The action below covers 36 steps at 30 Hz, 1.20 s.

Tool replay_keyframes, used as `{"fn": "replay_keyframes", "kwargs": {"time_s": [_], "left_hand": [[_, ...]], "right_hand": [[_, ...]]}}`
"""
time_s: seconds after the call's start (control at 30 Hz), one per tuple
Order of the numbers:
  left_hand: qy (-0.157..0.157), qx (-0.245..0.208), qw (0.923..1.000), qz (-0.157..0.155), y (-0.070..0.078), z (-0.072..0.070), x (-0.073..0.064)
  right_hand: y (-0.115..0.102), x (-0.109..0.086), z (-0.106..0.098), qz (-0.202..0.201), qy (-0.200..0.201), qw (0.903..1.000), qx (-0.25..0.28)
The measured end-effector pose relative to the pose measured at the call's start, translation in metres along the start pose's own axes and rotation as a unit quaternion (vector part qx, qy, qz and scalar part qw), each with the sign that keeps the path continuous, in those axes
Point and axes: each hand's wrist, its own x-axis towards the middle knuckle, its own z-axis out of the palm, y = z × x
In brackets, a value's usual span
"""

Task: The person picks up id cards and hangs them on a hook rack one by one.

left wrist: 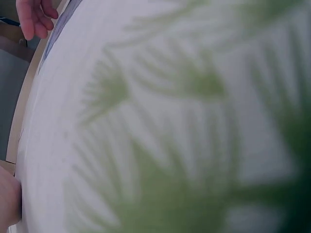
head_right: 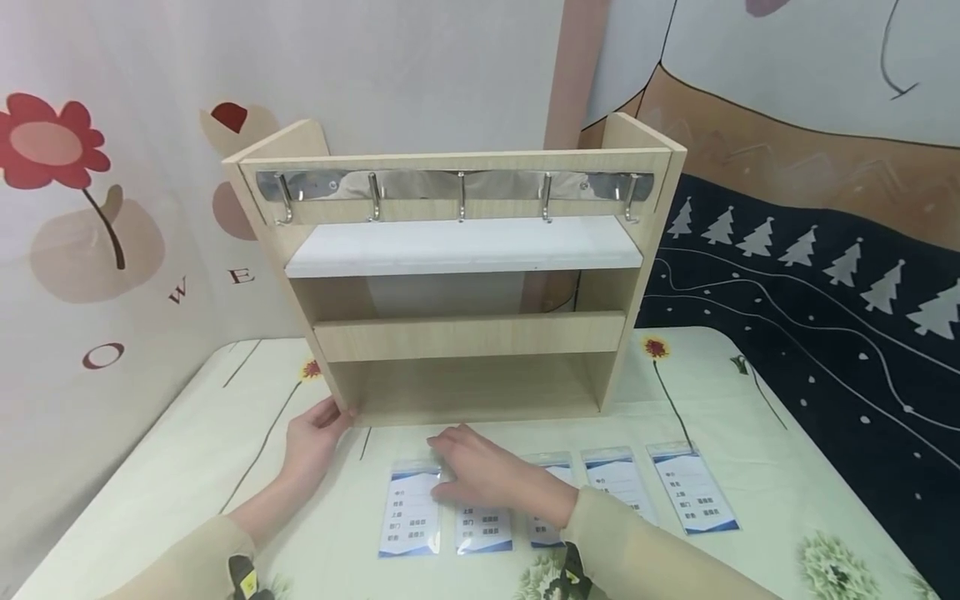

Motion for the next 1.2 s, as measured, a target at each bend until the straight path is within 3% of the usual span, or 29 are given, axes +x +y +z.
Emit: {"fn": "replay_keyframes", "kwargs": {"time_s": [0.37,0.57,1.2], "left_hand": [[0.002,0.013,0.9999,-0.004,-0.002,-0.002,-0.001],[0.0,0.007,0.9999,-0.009,-0.003,-0.002,0.001],[0.002,0.013,0.9999,-0.01,-0.003,-0.001,0.003]], "right_hand": [[-0.003,0.01,0.007,0.045,0.023,0.9985,0.019],[-0.008,0.017,0.005,0.048,0.035,0.9979,0.028],[-0.008,0.028,-0.001,0.088,-0.006,0.9922,0.088]]}}
